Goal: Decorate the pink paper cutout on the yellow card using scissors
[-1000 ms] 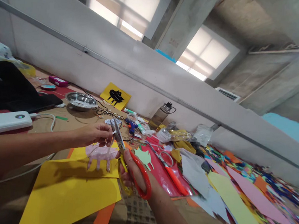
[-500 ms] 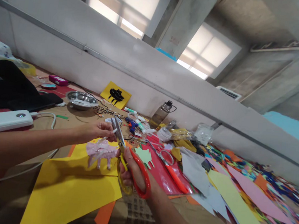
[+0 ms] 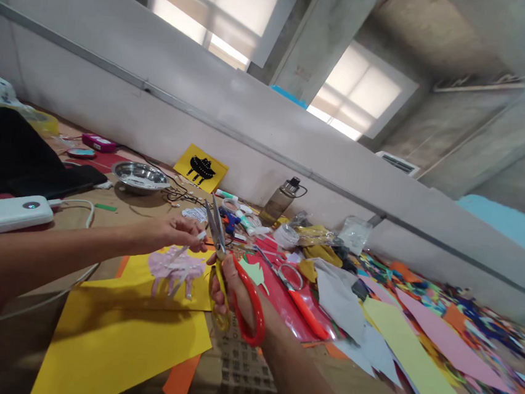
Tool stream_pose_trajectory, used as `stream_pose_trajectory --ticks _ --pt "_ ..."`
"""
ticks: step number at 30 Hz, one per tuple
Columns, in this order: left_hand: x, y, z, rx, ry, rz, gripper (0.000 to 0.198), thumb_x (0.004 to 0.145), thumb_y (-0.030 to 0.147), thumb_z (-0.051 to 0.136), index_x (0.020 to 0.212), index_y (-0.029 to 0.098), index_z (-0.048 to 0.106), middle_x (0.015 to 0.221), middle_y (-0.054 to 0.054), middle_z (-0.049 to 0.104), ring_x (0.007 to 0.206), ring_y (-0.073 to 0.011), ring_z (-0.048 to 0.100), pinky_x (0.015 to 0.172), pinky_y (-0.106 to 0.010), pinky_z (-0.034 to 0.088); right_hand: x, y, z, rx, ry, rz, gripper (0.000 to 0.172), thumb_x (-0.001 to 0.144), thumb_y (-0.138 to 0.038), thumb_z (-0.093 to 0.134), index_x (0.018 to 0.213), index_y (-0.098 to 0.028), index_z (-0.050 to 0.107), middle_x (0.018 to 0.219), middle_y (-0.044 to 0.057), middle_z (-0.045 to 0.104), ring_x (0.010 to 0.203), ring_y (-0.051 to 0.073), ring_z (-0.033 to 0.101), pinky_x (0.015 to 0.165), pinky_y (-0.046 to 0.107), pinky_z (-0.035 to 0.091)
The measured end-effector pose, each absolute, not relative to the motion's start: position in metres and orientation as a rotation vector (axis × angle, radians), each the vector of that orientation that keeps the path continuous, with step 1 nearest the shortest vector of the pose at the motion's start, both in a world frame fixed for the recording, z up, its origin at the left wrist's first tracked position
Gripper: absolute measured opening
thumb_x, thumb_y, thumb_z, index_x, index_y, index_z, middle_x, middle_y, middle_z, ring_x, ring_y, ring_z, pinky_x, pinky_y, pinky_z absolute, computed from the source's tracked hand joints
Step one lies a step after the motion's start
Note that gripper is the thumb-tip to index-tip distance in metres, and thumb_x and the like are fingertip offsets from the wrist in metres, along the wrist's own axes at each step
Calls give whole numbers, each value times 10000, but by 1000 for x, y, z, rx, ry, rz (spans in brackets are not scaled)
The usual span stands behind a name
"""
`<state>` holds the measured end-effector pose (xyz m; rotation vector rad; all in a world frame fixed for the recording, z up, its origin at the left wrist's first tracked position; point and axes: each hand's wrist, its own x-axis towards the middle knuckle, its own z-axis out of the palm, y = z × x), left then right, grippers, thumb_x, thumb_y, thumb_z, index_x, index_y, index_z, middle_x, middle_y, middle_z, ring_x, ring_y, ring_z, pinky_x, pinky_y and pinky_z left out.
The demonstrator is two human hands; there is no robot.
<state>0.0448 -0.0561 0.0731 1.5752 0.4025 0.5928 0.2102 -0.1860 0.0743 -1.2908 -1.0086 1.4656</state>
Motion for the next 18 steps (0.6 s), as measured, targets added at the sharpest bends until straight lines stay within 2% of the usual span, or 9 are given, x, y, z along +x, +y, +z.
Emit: stream_pose_trajectory --ticks 5,9,11,13,18 --pt "32 -46 84 1372 417 666 93 658 200 668 609 122 654 731 -71 674 786 -161 618 808 -308 437 235 -194 80 -1526 -1145 1229 486 735 -649 488 990 -241 552 658 -21 498 507 88 438 435 206 347" --pt "16 -35 99 1266 414 771 75 681 188 660 694 116 678 785 -88 693 821 -178 639 871 -334 445 265 -195 77 -1971 -1555 642 437 677 -500 631 1004 -213 600 873 48 614 774 193 563 649 295 456" --pt "11 -33 110 1251 362 855 79 690 170 640 687 98 672 787 -94 687 847 -198 640 886 -351 451 278 -195 70 -2117 -1737 453 465 624 -410 691 1030 -195 616 964 71 628 868 227 565 754 330 446" --pt "8 -33 120 1248 344 902 85 702 149 614 711 90 674 795 -103 684 873 -207 639 891 -357 456 287 -194 62 -2196 -1851 382 481 602 -363 709 1042 -187 629 983 80 633 892 239 565 795 348 430" --pt "12 -39 117 1276 303 942 75 701 157 620 661 107 660 836 -86 675 874 -208 641 909 -389 447 303 -187 44 -2203 -1927 279 440 694 -253 610 1128 -180 601 1060 111 601 931 235 549 817 361 411"
